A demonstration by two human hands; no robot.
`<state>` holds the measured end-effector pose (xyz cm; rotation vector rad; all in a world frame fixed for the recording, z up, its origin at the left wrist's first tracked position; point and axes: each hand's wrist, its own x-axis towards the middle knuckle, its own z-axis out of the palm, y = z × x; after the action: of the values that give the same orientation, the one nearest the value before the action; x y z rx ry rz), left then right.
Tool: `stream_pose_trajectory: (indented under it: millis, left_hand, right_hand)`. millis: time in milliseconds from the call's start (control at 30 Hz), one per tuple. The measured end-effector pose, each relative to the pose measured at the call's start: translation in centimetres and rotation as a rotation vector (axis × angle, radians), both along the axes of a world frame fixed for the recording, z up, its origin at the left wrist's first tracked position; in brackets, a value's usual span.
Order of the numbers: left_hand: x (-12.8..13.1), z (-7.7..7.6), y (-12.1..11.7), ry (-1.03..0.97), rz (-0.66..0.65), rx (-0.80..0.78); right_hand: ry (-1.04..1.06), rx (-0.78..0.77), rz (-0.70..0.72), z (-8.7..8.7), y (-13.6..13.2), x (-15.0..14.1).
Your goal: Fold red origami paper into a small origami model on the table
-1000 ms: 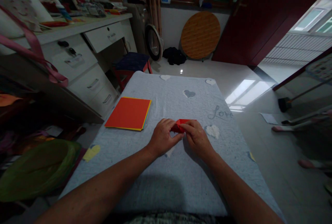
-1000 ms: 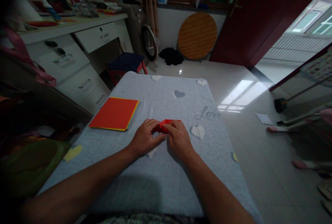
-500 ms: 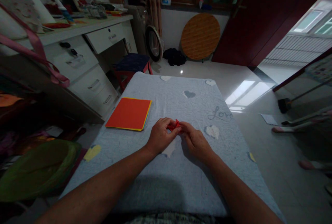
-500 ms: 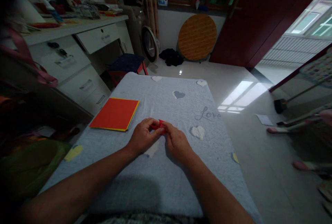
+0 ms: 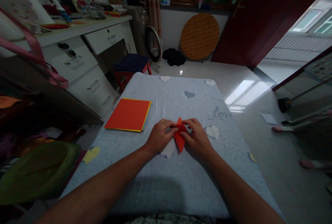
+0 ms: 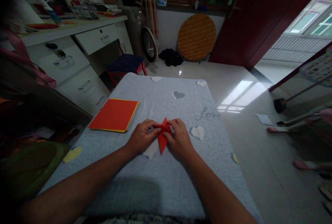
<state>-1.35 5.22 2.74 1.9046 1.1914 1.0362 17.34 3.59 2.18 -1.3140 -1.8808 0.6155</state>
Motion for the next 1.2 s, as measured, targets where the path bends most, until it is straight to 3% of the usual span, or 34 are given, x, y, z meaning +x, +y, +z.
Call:
stream_pose_trajectory:
  millis: [267, 500, 667, 833, 1000, 1100, 1200]
  left_hand:
    - [0.1, -0.4, -0.1, -0.116, 0.009, -0.068]
    - [-0.1, -0.1, 0.0, -0.174, -0.004, -0.096]
    - [-0.1, 0.0, -0.1, -0.219, -0.01, -0.2]
    - [-0.1, -0.6, -0.2, -0.418, -0.017, -0.26]
    - [-0.6, -1.1, -0.4, -0.38, -0.012, -0.265]
    - [-0.7, -1.3, -0.5, -0.349, 0.004, -0.28]
    - [-0.7, -1.1, -0.6, -0.306, -0.01, -0.288]
  right_hand:
    - [-0.088, -0.107, 0.095, 0.0, -0.1, -0.6]
    - [-0.131, -0.119, 0.157, 0.0, -0.1, -0.7]
    - [-0.128, -0.11, 0.192, 0.2, -0.3, -0.8]
    - [0.126, -0.188, 0.092, -0.1, 0.2, 0.1]
    - [0.336, -0.228, -0.051, 1.0, 1.6, 3.1]
    - [0.284, -0.161, -0.115, 2.4, 2.9, 5.5]
    - [0.105, -0.055, -0.221, 3.5, 5.2, 7.9]
